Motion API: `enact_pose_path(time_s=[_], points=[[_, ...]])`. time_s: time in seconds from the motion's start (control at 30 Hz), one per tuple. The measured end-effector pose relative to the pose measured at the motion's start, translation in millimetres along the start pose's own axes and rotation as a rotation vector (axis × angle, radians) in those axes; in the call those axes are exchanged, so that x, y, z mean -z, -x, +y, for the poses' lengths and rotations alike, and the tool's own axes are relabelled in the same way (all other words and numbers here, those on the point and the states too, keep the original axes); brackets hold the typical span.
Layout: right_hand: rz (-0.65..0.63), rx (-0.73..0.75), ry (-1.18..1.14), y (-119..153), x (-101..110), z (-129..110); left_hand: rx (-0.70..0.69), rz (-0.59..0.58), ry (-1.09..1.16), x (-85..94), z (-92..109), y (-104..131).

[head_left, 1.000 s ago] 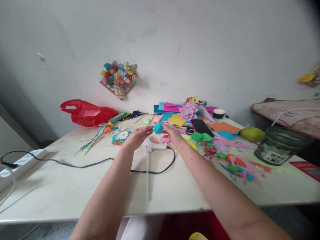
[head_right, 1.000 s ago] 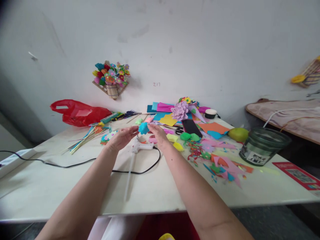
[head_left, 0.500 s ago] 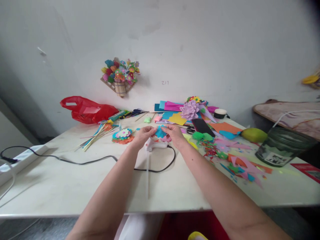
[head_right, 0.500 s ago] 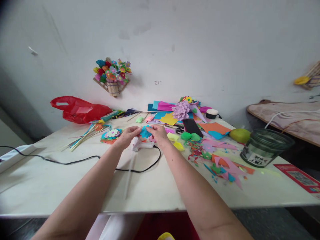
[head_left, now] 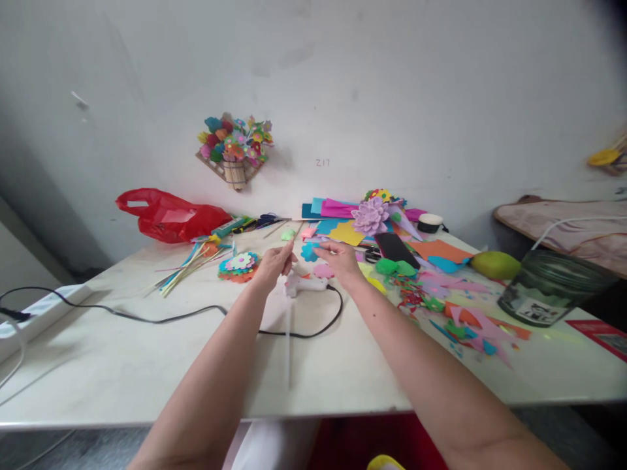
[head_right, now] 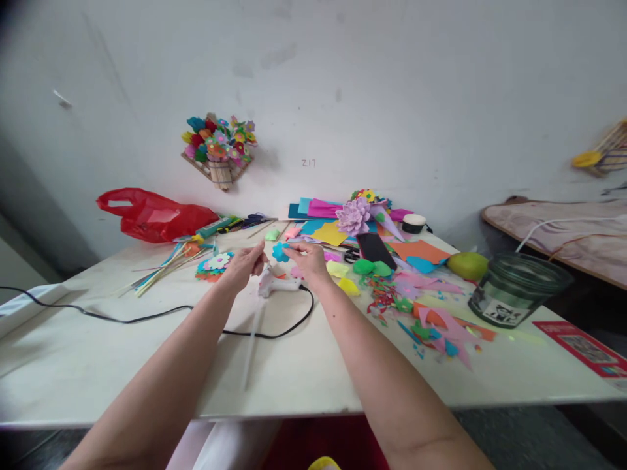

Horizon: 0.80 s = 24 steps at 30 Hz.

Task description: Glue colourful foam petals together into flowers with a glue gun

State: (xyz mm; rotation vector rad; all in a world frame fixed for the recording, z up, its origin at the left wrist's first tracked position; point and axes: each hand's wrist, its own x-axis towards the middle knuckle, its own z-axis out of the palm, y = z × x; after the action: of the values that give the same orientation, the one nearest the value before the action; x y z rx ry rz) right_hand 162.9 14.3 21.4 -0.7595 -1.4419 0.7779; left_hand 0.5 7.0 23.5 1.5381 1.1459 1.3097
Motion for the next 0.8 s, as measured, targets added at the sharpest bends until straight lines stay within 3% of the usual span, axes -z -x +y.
enact_pose_path(time_s=[0.13, 0.27, 0.33, 0.47, 0.57, 0.8], points=[[-0.121, 0.320, 0.257, 2, -3, 3, 0.168, -0.199, 0.125, -3.3, 1, 3], [-0.196, 0.438, 0.361, 7, -1, 0, 0.092, -0.180, 0.186, -1.8, 2, 4], [-0.174, 0.372, 0.320, 7, 2, -3, 0.041, -0.135, 0.185, 0.4, 2, 4], [-0.072, 0.101, 0.158, 6, 6, -9, -0.008, -0.103, 0.120, 1.1, 0, 2], [-0.089, -0.102, 0.064, 7, 4, -10, -0.009, -0.088, 0.068, -2.2, -2, 1], [-0.089, -0.261, -0.018, 8, -3, -4, -0.036, -0.108, 0.035, -7.8, -2, 2]])
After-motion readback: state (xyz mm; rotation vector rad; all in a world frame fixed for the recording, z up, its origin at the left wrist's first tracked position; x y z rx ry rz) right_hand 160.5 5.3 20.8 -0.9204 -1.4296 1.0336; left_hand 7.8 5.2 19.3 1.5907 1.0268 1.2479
